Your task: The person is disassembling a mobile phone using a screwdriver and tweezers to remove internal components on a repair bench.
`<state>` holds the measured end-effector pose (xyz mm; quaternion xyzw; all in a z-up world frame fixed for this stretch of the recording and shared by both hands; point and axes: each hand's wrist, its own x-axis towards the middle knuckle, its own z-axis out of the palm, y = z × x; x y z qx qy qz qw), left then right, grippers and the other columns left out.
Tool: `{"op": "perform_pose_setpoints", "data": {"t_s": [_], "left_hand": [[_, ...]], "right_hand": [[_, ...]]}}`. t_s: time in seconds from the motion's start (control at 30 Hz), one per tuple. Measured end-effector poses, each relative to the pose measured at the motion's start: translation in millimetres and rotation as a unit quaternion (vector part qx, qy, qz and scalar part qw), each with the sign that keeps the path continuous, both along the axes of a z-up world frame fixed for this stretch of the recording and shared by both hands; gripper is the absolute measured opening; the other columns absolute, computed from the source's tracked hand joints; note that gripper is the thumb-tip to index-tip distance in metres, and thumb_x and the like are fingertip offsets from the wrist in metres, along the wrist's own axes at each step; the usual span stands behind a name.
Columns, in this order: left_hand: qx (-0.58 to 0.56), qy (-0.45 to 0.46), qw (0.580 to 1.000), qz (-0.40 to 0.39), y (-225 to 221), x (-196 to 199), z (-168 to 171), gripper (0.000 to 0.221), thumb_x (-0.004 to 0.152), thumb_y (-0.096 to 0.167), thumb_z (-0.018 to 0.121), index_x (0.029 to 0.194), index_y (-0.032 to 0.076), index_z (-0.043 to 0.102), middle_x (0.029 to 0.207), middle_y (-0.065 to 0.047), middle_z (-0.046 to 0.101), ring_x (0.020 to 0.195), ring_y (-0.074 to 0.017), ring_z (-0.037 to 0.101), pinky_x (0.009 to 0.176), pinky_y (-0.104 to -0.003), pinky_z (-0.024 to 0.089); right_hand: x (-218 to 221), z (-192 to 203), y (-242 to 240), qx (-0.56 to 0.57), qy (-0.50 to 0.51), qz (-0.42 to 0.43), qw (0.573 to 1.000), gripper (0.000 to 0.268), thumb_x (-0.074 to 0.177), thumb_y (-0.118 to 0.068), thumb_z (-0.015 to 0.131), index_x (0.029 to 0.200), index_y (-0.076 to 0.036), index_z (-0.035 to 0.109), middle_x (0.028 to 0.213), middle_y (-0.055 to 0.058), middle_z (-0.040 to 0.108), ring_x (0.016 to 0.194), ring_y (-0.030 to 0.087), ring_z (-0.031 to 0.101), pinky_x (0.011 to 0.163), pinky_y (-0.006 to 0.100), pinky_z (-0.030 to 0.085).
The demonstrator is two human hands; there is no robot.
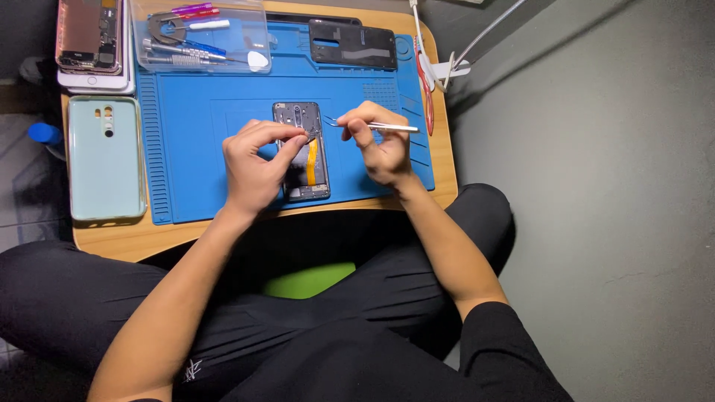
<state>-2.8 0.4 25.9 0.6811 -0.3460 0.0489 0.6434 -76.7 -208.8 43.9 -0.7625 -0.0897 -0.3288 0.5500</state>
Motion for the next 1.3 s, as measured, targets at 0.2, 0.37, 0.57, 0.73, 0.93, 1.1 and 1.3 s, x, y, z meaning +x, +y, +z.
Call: {"op": "perform_pose_setpoints", "data": {"t_s": [0.2, 0.37, 0.57, 0.73, 0.93, 1.1, 1.3], "left_hand": [[-0.028, -0.019, 0.999, 0.006, 2, -1, 5, 0.007, 0.098, 0.008, 0.084, 0.1, 0.014, 0.084, 0.088, -0.004, 0.08, 0.077, -0.0217, 0.07, 0.074, -0.031, 0.054], [-0.041, -0.027, 0.999, 0.008, 2, -3, 7, 0.005, 0.097, 0.008, 0.085, 0.099, 0.012, 0.084, 0.088, -0.005, 0.08, 0.076, -0.0217, 0.07, 0.073, -0.032, 0.054], [-0.045, -0.044, 0.998, 0.009, 1, -3, 6, 0.005, 0.098, 0.006, 0.085, 0.099, 0.01, 0.083, 0.087, -0.006, 0.08, 0.074, -0.0235, 0.068, 0.072, -0.034, 0.054], [-0.049, -0.04, 0.998, 0.006, 1, -4, 6, 0.004, 0.097, 0.006, 0.085, 0.099, 0.01, 0.084, 0.085, -0.006, 0.079, 0.073, -0.0225, 0.068, 0.071, -0.033, 0.053], [-0.053, -0.047, 0.998, 0.0, 0, -4, 4, 0.004, 0.097, 0.006, 0.084, 0.099, 0.009, 0.083, 0.086, -0.007, 0.079, 0.073, -0.0245, 0.068, 0.07, -0.034, 0.054], [-0.052, -0.042, 0.998, 0.001, 0, -7, 9, 0.007, 0.095, 0.007, 0.087, 0.101, 0.01, 0.083, 0.088, -0.006, 0.08, 0.075, -0.0228, 0.07, 0.071, -0.033, 0.054], [-0.054, -0.032, 0.998, 0.0, 0, -6, 7, 0.007, 0.095, 0.004, 0.086, 0.098, 0.01, 0.083, 0.088, -0.006, 0.08, 0.074, -0.0224, 0.07, 0.07, -0.032, 0.053]], "right_hand": [[-12, 14, 19, -0.039, -0.035, 0.008, 0.999, 0.01, 0.092, -0.009, 0.083, 0.094, -0.004, 0.076, 0.079, 0.009, 0.078, 0.062, 0.016, 0.068, 0.057, 0.025, 0.057], [-13, 34, 26, -0.089, -0.08, 0.028, 0.992, 0.002, 0.096, -0.003, 0.079, 0.095, -0.003, 0.077, 0.085, 0.01, 0.079, 0.063, 0.022, 0.067, 0.057, 0.029, 0.054], [-13, 37, 28, -0.126, -0.103, 0.016, 0.987, 0.001, 0.098, -0.008, 0.077, 0.098, -0.008, 0.078, 0.091, 0.006, 0.081, 0.063, 0.02, 0.062, 0.058, 0.028, 0.051], [-12, 34, 30, -0.123, -0.106, 0.027, 0.986, 0.004, 0.097, -0.005, 0.077, 0.098, -0.008, 0.079, 0.092, 0.007, 0.082, 0.063, 0.022, 0.062, 0.059, 0.028, 0.052], [-14, 34, 33, -0.122, -0.108, 0.005, 0.987, 0.003, 0.098, -0.007, 0.078, 0.096, -0.009, 0.078, 0.091, 0.006, 0.082, 0.062, 0.022, 0.061, 0.058, 0.029, 0.051], [-14, 34, 34, -0.116, -0.112, -0.006, 0.987, 0.003, 0.097, -0.007, 0.079, 0.095, -0.009, 0.079, 0.09, 0.006, 0.082, 0.062, 0.021, 0.06, 0.058, 0.028, 0.05], [-13, 32, 33, -0.114, -0.11, -0.01, 0.987, 0.004, 0.097, -0.007, 0.079, 0.093, -0.009, 0.079, 0.089, 0.006, 0.082, 0.063, 0.022, 0.063, 0.059, 0.029, 0.052]]}}
